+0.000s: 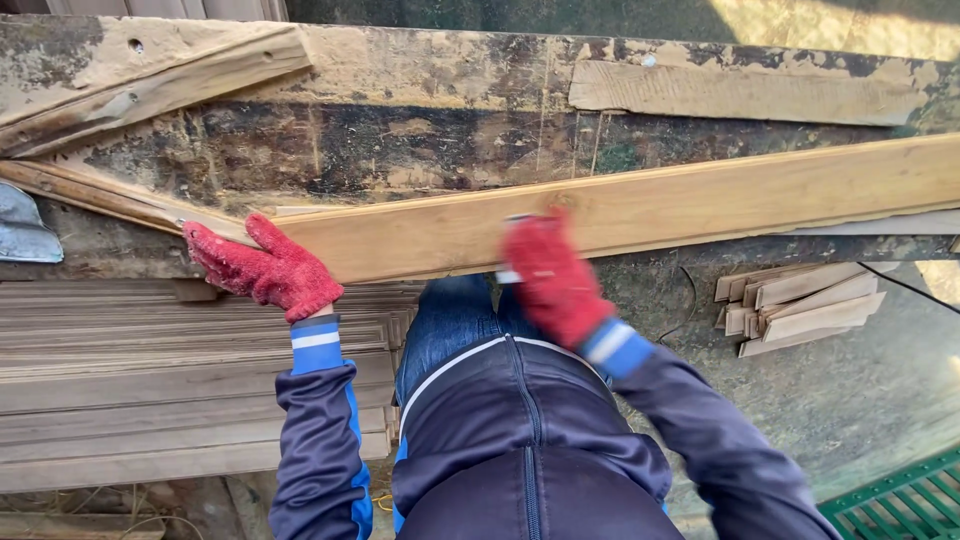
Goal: Manually sanding a long wooden plank with a small piece of sandpaper held in the hand.
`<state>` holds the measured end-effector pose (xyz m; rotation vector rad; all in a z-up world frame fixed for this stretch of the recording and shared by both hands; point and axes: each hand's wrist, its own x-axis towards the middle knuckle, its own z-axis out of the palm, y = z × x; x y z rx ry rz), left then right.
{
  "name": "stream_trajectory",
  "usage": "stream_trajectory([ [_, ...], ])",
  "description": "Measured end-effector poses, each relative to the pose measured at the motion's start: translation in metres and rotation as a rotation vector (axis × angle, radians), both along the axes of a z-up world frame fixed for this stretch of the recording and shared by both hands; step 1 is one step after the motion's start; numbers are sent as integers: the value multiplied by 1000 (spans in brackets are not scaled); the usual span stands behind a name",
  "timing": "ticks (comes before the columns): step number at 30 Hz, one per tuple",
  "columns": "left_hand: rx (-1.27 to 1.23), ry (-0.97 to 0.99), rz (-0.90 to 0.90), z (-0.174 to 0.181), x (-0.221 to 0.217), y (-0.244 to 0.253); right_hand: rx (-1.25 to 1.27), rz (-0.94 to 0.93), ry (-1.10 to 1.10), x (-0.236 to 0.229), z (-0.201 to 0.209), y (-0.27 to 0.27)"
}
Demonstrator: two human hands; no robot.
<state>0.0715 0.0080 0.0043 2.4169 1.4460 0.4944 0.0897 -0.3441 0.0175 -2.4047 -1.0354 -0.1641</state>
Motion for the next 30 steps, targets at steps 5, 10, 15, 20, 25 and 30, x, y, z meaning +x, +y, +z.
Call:
stream_trajectory([
  [5, 10, 17, 19, 2, -6, 4, 11, 214, 61, 7, 16, 64],
  [10, -15, -11, -47, 4, -5, 0, -191, 143, 61, 29, 47, -58],
  [15, -4, 41, -34, 10, 1, -3, -192, 180, -25, 8, 27, -23],
  [20, 171, 85, -161, 16, -5, 1, -91, 204, 157, 14, 45, 18],
  [25, 304, 659, -160, 20, 12, -28, -237, 24, 33, 29, 43, -81],
  [30, 77, 694, -443, 36, 27, -55, -264, 139, 80, 40, 50, -71],
])
